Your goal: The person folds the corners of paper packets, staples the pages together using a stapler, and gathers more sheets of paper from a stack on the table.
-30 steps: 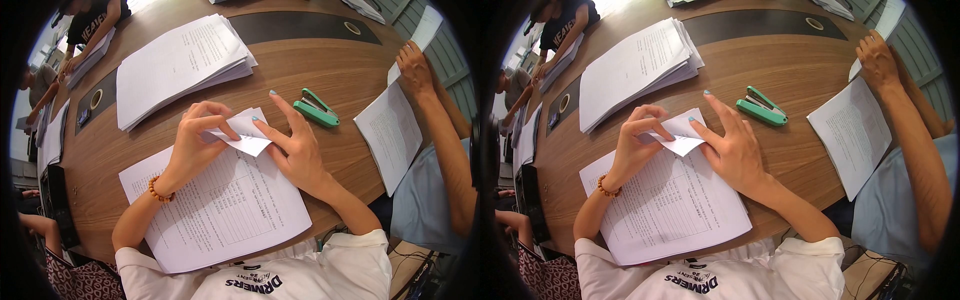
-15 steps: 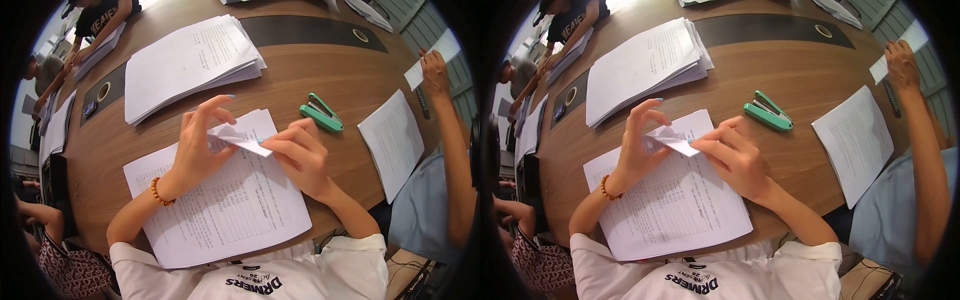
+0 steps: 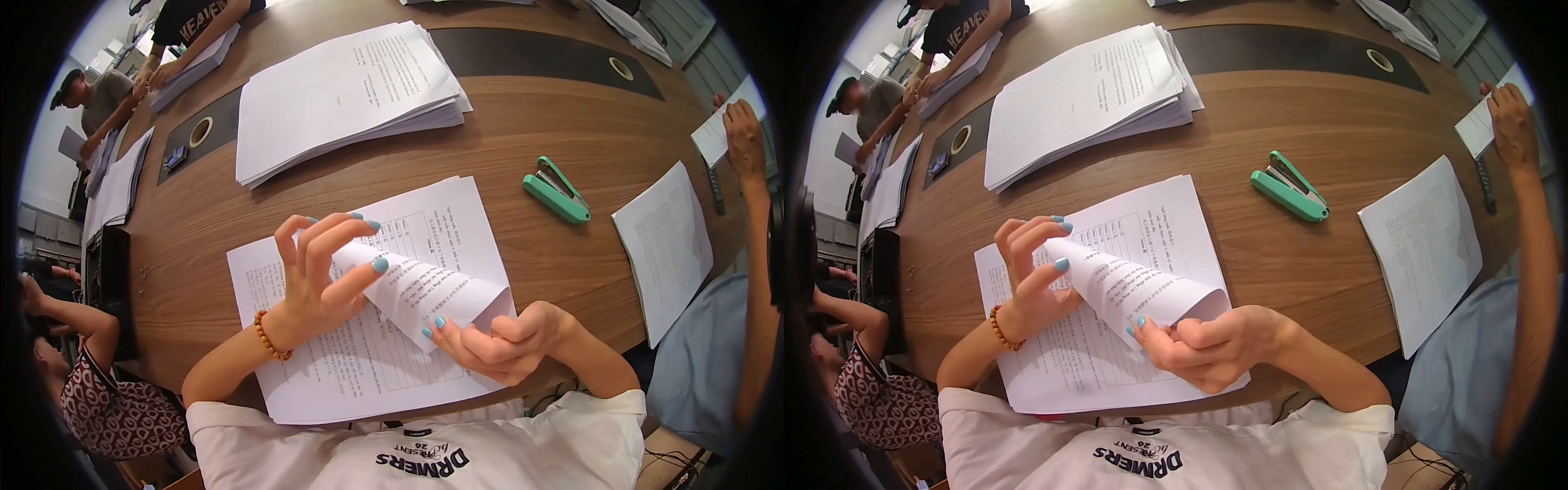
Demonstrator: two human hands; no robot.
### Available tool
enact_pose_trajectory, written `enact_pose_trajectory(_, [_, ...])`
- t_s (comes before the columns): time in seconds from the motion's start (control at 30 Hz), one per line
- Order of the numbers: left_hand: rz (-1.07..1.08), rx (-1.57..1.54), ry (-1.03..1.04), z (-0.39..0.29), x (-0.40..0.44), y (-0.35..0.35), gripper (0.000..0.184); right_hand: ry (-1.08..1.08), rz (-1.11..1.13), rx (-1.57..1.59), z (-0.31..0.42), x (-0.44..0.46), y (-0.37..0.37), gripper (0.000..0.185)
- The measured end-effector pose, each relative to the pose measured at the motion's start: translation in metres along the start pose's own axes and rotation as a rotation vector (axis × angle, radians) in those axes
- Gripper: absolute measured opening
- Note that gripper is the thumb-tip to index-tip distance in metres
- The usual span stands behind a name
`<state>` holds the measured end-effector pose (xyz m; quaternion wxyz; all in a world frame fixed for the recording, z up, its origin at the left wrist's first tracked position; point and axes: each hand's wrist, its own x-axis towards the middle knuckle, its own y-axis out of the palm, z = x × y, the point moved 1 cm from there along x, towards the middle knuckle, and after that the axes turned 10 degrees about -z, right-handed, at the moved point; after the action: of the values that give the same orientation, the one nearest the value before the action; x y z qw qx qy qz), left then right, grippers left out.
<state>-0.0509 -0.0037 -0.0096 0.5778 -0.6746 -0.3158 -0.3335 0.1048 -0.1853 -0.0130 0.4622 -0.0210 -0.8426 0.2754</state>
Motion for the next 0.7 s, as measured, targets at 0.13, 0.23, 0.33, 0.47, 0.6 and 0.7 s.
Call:
enact_pose_trajectory(0.13, [-0.058,-0.053,0.046,0.000,0.001,-0.001,0.051,0.050,-0.041,0.068,-0.002,0.000,0.003,0.016])
enact_pose_trajectory(0.23, [0.107,-0.008,-0.017,0.000,0.010,-0.003,0.056,0.355,-0.069,0.132,-0.013,0.005,0.000,0.017])
enact_pose_trajectory(0.33, [0.243,-0.112,-0.081,0.000,0.022,0.004,0.071,0.743,-0.106,0.192,-0.035,0.005,0.010,0.019])
enact_pose_trajectory(0.47, [0.288,-0.204,-0.234,-0.006,0.044,0.017,0.080,1.208,-0.195,0.310,-0.044,-0.006,0.024,0.019])
enact_pose_trajectory(0.6, [0.252,-0.429,-0.387,0.002,0.047,0.039,0.063,1.441,-0.178,0.424,-0.044,-0.013,0.032,0.021])
enact_pose_trajectory(0.7, [0.259,-0.501,-0.466,0.005,0.043,0.051,0.056,1.501,-0.235,0.433,-0.043,-0.016,0.037,0.028])
